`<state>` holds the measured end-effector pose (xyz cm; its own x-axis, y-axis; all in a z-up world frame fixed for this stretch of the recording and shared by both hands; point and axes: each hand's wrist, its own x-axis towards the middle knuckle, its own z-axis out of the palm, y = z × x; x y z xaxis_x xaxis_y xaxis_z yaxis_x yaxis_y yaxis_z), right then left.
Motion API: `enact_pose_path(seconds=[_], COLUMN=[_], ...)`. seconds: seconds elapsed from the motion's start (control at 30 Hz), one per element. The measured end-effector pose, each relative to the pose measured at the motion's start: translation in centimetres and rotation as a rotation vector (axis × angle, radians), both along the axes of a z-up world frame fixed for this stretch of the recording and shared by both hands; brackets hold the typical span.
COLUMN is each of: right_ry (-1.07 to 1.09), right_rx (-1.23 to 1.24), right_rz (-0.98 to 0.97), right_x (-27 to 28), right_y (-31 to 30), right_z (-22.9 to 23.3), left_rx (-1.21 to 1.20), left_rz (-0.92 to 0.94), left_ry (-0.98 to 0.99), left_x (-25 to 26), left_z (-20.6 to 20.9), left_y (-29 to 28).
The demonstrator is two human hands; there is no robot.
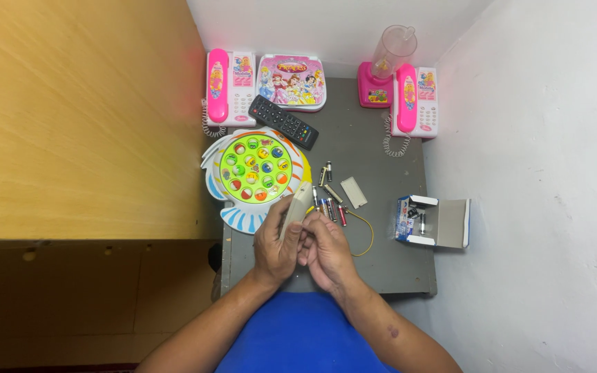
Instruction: Repairing or modifying electronic toy components by inspecting batteries and circuits.
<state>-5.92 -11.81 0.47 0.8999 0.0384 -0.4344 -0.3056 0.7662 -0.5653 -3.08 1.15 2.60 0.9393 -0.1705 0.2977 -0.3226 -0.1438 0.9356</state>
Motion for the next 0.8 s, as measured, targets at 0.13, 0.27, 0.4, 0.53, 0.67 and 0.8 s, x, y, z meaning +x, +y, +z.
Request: enact_pose_path(seconds=[0.13, 0.27, 0.4, 0.53, 0.67, 0.8], right_ry=[0.022, 0.086, 0.093, -0.046, -0.219, -0.203], right_rx=[-0.041, -0.016, -0.135, -0.208, -0.725, -1.053], right_rz=[0.041, -0.008, 0.021, 0.058, 0.113, 0.163], right_x=[-0.6, -0.4, -0.1, -0.4, -0.3, -0.2], right_y=[0.6, 0.9, 0.7, -0.1, -0.4, -0.5], right_z=[-2.4, -0.7, 0.8, -2.5, -1.1, -0.6], left_rx=[-0.046, -0.024, 0.030, 0.049, 0.038, -0.008], left_rz=[0.043, 0.128, 0.142, 0.123, 0.054, 0.030], left_ry=[0.066, 0.201, 0.225, 0.085, 0.310, 0.325], left_x=[-1.3, -1.2, -0.2, -0.2, 0.3, 0.7], left_z=[-1.8, -2.6, -1.5, -1.3, -0.8, -1.1], left_y=[0.0, 0.2, -0.1, -0.5, -0.7, -0.8])
